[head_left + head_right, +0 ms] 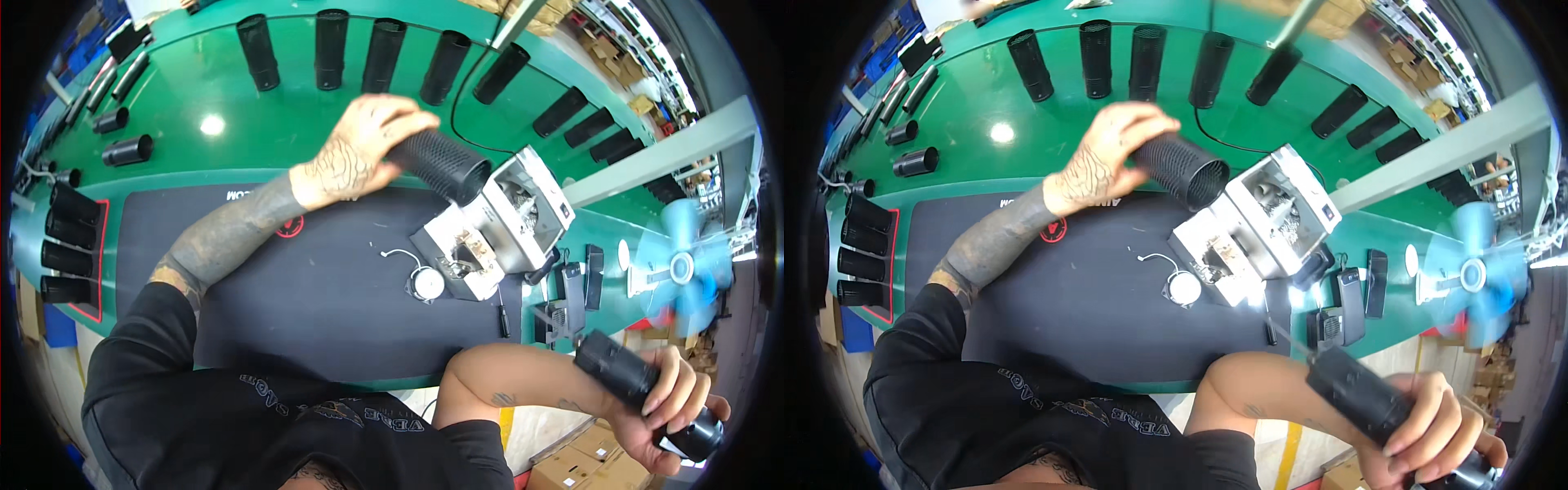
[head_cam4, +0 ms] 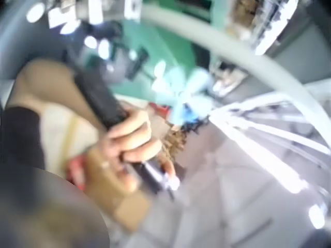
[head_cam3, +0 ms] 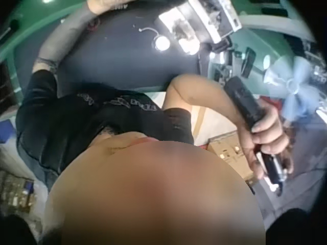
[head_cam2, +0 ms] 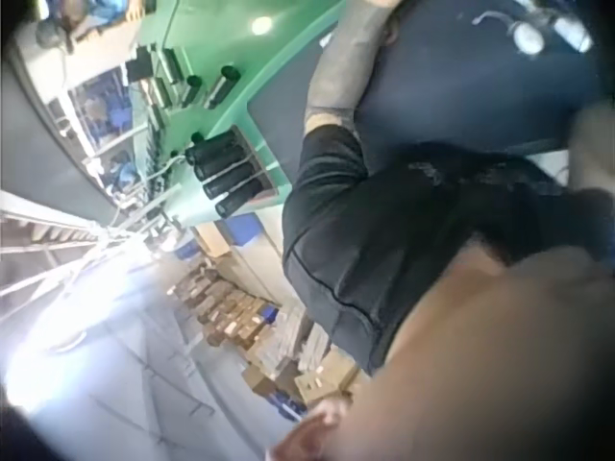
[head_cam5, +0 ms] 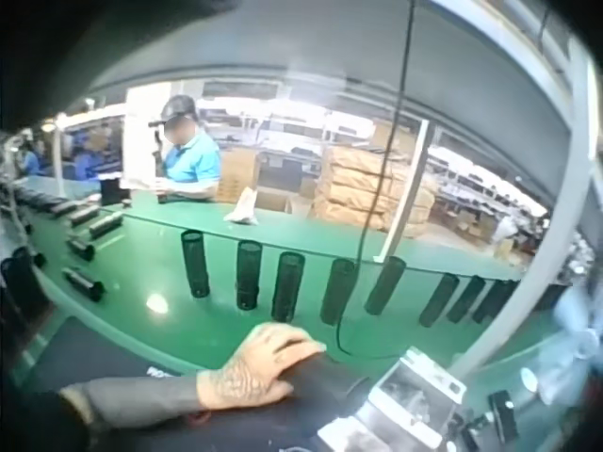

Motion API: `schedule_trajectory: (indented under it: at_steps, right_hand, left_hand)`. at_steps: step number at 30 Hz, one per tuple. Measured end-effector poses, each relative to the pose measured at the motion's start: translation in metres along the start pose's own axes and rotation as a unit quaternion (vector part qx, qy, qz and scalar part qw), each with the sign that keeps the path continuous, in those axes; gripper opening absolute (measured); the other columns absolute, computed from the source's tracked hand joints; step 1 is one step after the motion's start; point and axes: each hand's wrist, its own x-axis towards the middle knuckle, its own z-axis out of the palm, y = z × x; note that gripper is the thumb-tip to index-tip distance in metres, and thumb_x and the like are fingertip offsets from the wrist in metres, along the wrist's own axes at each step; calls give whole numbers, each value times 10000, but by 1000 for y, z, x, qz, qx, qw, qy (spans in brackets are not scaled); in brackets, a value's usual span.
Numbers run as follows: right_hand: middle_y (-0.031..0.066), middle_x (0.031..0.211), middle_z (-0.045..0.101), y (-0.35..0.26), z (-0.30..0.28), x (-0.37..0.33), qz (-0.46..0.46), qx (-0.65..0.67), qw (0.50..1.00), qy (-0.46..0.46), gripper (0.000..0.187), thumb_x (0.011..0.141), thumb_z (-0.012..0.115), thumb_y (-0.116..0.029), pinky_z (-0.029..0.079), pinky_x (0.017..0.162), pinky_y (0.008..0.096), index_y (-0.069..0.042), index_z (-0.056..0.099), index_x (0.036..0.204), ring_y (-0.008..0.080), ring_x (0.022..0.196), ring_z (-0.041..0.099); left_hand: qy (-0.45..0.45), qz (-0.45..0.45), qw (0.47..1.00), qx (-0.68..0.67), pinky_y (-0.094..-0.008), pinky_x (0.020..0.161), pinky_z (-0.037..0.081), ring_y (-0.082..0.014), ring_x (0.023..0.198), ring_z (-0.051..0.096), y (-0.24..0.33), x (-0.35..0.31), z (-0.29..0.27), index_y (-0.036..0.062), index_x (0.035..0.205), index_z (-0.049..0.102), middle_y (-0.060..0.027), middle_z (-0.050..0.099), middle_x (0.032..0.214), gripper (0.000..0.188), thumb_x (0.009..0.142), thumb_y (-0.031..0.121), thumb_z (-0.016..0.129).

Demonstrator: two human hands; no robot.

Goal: The recorder is assembling black plastic tube components using an electric power screwdriver at a production workbench.

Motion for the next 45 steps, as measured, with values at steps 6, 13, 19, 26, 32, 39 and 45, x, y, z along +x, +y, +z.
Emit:
schedule_trajectory:
  at_steps: [6,13,19,26,32,39,45]
  right_hand:
    - [-4,634,533,-10,-17,6,52,44,995,-78,567,613,732,-191,502,449,139,1,536,1110,52,458,521]
    - [-8,637,514,-7,-23,5,47,59,994,-85,583,629,711,-228,467,432,142,-15,519,1137,47,443,491]
    - [-10,645,500,-11,-25,3,48,58,993,-88,595,645,695,-246,441,451,155,-18,501,1159,49,450,482]
    - [16,764,462,1,-23,-3,58,-1,994,-92,597,707,690,-350,390,530,216,-56,475,1180,81,552,467]
    - [75,873,442,40,0,-7,175,-42,976,-124,557,820,550,-530,379,581,274,-2,465,976,132,640,471]
    - [44,778,444,60,7,-17,260,-122,954,-88,618,798,566,-596,377,594,259,5,454,892,107,632,473]
    - [63,876,420,66,11,-10,250,133,958,-57,655,740,711,-468,374,578,256,44,420,1027,124,689,468]
  left_hand:
    - [51,201,957,204,-455,1019,264,-211,1086,513,29,100,-7,281,1106,583,-34,538,1129,579,606,-1,660]
    - [54,353,915,186,-530,995,282,-236,1098,485,44,148,-15,193,1007,543,-91,507,1045,347,669,130,589]
    - [48,361,910,197,-531,1016,260,-244,1109,483,46,142,-11,209,1020,542,-93,510,1077,358,671,139,578]
    - [-34,166,950,262,-463,1028,247,-207,1124,494,31,87,-27,266,1100,580,-26,528,1159,577,604,-23,642]
    - [-113,0,954,279,-474,1032,243,-224,1155,474,-33,-14,-66,218,1120,563,-20,519,1164,583,603,-42,639]
    - [-247,-166,864,405,-507,1042,245,-242,1173,453,-121,-104,-122,217,1141,532,-32,515,1145,563,632,8,652]
    - [-250,-222,815,473,-503,1004,281,-256,1123,492,-177,-147,-173,207,1154,513,-47,535,1096,533,666,59,669]
